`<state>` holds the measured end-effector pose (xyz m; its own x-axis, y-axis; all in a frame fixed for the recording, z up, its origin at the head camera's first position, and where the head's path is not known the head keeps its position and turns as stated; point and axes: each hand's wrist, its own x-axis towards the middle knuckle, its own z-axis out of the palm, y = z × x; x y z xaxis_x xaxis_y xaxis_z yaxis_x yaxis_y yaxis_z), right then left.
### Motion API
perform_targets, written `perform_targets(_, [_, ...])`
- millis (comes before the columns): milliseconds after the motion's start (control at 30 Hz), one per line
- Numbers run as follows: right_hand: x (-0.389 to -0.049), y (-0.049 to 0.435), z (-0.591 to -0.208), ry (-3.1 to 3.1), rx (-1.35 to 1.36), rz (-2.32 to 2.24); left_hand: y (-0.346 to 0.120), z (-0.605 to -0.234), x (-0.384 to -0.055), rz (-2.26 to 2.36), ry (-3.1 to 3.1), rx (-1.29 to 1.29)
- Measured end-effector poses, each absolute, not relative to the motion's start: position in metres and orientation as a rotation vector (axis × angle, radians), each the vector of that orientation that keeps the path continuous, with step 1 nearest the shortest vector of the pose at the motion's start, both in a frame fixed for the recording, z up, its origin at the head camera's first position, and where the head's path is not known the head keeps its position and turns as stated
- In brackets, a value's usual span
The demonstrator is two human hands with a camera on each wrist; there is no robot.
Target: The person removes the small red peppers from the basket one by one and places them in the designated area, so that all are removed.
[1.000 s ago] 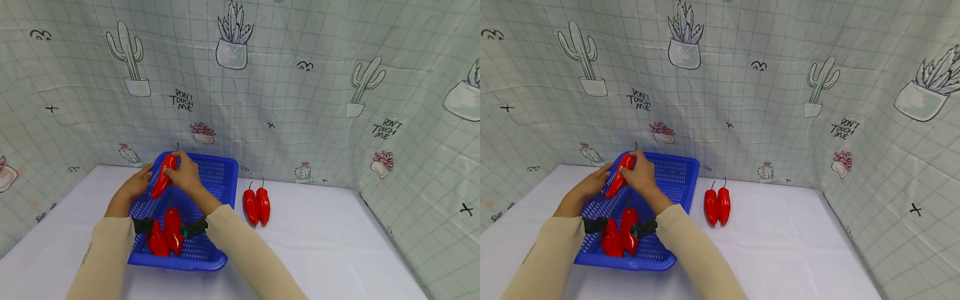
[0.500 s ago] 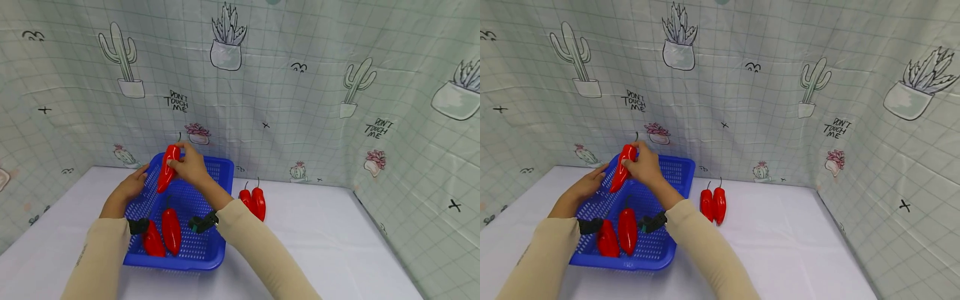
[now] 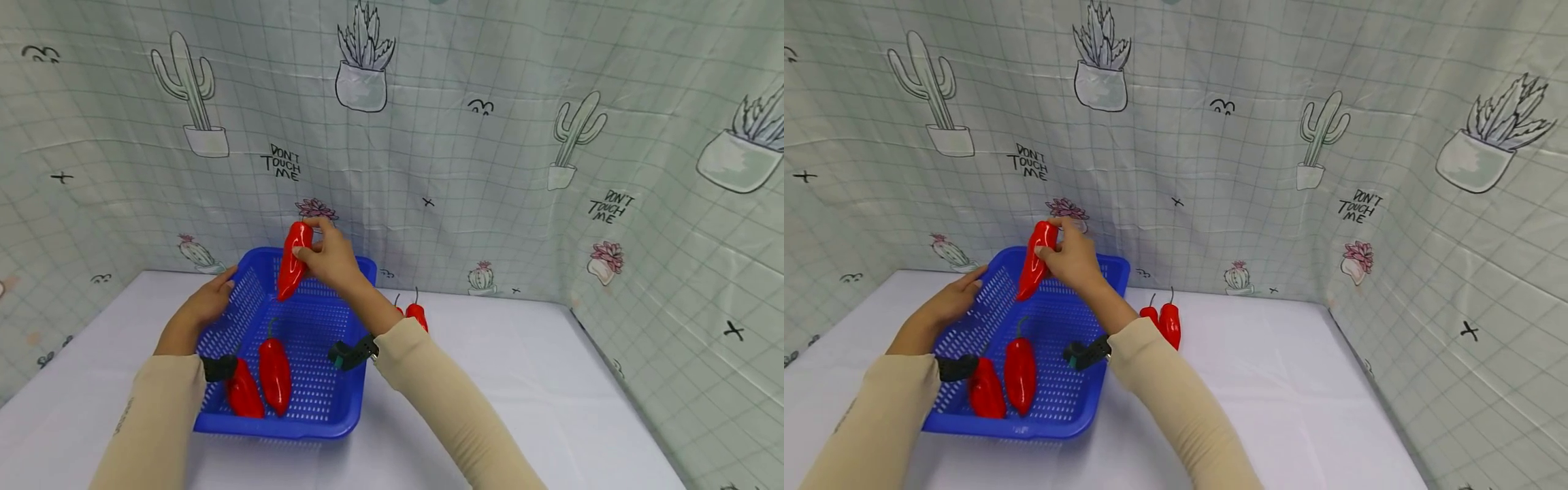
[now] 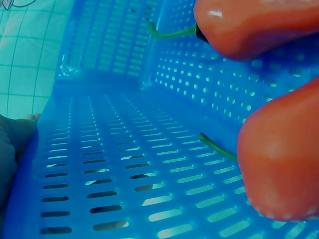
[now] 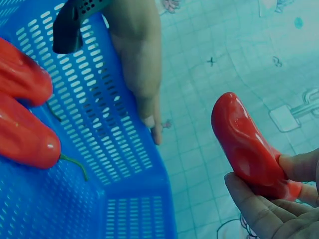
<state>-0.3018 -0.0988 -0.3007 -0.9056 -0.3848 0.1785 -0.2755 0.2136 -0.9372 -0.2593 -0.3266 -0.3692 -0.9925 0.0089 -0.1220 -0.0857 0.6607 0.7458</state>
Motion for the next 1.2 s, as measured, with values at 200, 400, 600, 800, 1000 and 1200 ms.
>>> perform_targets(200, [-0.305, -0.088, -0.297, 2.362, -0.629, -1.829, -0.326, -0.369, -0.259, 1.297, 2.730, -0.069])
perform_targets(400, [-0.311, -0.076, -0.299, 2.344, -0.656, -1.874, -0.328, -0.370, -0.260, 1.302, 2.739, -0.062])
perform_targets(600, [-0.317, -0.057, -0.306, 2.345, -0.638, -1.902, -0.329, -0.372, -0.259, 1.317, 2.738, -0.030])
perform_targets(800, [-0.326, -0.026, -0.310, 2.422, -0.545, -1.908, -0.330, -0.371, -0.260, 1.267, 2.782, -0.029])
perform_targets(1000, [-0.331, -0.002, -0.319, 2.412, -0.459, -1.923, -0.330, -0.371, -0.260, 1.336, 2.720, -0.043])
perform_targets(1200, [-0.333, 0.016, -0.329, 2.461, -0.374, -1.910, -0.326, -0.371, -0.259, 1.308, 2.715, -0.066])
